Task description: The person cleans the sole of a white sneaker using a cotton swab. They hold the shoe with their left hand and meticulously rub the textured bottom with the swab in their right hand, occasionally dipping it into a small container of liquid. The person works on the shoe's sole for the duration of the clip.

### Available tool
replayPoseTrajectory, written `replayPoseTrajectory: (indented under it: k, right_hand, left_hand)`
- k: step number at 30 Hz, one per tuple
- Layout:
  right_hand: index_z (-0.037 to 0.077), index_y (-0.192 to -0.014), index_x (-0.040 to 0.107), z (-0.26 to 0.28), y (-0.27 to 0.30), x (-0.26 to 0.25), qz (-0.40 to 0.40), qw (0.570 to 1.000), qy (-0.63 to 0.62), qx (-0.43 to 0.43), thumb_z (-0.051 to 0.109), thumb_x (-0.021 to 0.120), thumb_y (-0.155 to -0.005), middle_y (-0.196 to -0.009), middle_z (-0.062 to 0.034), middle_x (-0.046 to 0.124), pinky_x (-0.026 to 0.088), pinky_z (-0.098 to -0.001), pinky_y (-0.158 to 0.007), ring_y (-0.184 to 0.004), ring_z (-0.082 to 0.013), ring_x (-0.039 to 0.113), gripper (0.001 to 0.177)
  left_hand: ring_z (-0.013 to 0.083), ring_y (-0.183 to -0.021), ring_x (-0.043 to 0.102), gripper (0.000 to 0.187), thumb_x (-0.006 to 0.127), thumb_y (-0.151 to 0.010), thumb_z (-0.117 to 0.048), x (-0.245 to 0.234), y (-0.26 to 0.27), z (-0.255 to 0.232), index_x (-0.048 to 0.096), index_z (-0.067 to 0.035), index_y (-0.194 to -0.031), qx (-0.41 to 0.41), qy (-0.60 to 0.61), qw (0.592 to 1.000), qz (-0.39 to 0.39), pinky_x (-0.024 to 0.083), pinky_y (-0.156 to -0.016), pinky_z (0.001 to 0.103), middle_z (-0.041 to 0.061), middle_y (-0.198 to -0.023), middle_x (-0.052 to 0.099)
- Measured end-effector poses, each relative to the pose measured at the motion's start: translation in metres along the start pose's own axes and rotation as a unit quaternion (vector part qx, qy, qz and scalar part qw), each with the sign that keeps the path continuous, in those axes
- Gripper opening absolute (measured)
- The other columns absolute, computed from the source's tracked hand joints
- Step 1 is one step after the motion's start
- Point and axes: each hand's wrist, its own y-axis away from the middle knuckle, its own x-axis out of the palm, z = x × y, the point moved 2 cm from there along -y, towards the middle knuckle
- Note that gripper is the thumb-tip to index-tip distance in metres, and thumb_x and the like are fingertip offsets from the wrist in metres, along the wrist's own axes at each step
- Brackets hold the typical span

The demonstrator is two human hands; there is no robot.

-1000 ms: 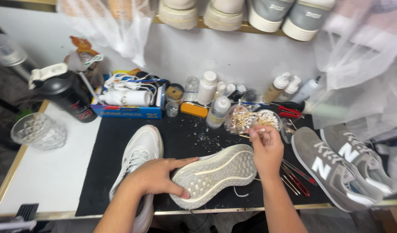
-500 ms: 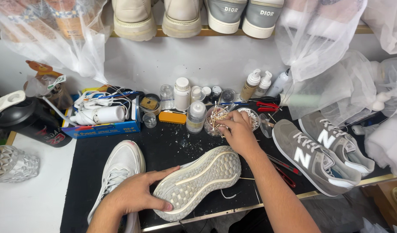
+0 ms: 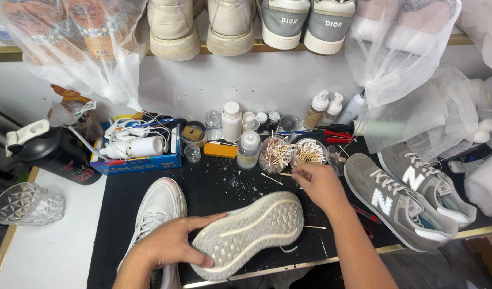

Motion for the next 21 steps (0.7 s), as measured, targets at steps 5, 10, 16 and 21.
replayPoseTrajectory:
  k: [5, 10, 16, 21]
  right_hand:
    - [0.014, -0.098, 0.081, -0.020, -0.011, 0.034, 0.105, 0.987, 0.118, 0.018, 0.026, 0.082, -0.078, -0.076, -0.0076, 0.076, 0.057, -0.0373, -0.068, -0.069, -0.0253, 0.073, 0.023]
    - [0.016, -0.090, 0.081, -0.028, -0.017, 0.054, 0.127, 0.981, 0.149, -0.007, 0.023, 0.080, -0.076, -0.076, -0.0054, 0.076, 0.057, -0.0382, -0.069, -0.071, -0.0243, 0.073, 0.016]
    - [0.011, -0.086, 0.074, -0.004, -0.005, 0.027, 0.163, 0.977, 0.134, -0.001, 0.019, 0.078, -0.074, -0.072, -0.0075, 0.074, 0.057, -0.0383, -0.069, -0.070, -0.0253, 0.072, 0.015]
    - [0.007, -0.084, 0.070, 0.031, -0.004, -0.018, 0.026, 0.992, 0.103, -0.061, 0.015, 0.075, -0.075, -0.085, -0.0075, 0.073, 0.056, -0.0386, -0.067, -0.069, -0.0255, 0.071, 0.014]
  left_hand:
    - [0.0197, -0.114, 0.074, 0.103, 0.090, -0.045, -0.031, 0.001, 0.001, 0.000, 0.059, -0.044, -0.143, 0.012, -0.017, 1.000, 0.007, 0.052, -0.102, 0.029, 0.002, -0.124, 0.077]
    - [0.0196, -0.114, 0.073, 0.102, 0.090, -0.046, -0.032, 0.000, 0.002, 0.001, 0.059, -0.046, -0.143, 0.009, -0.028, 1.000, 0.004, 0.051, -0.103, 0.029, 0.002, -0.123, 0.077]
    - [0.0200, -0.113, 0.073, 0.100, 0.091, -0.048, -0.031, -0.001, 0.005, -0.001, 0.061, -0.044, -0.142, 0.035, -0.018, 0.999, -0.004, 0.052, -0.102, 0.029, 0.004, -0.122, 0.077]
    - [0.0177, -0.113, 0.073, 0.100, 0.090, -0.048, -0.030, 0.000, 0.001, 0.002, 0.060, -0.042, -0.143, 0.026, -0.004, 1.000, -0.003, 0.051, -0.103, 0.028, 0.003, -0.123, 0.078]
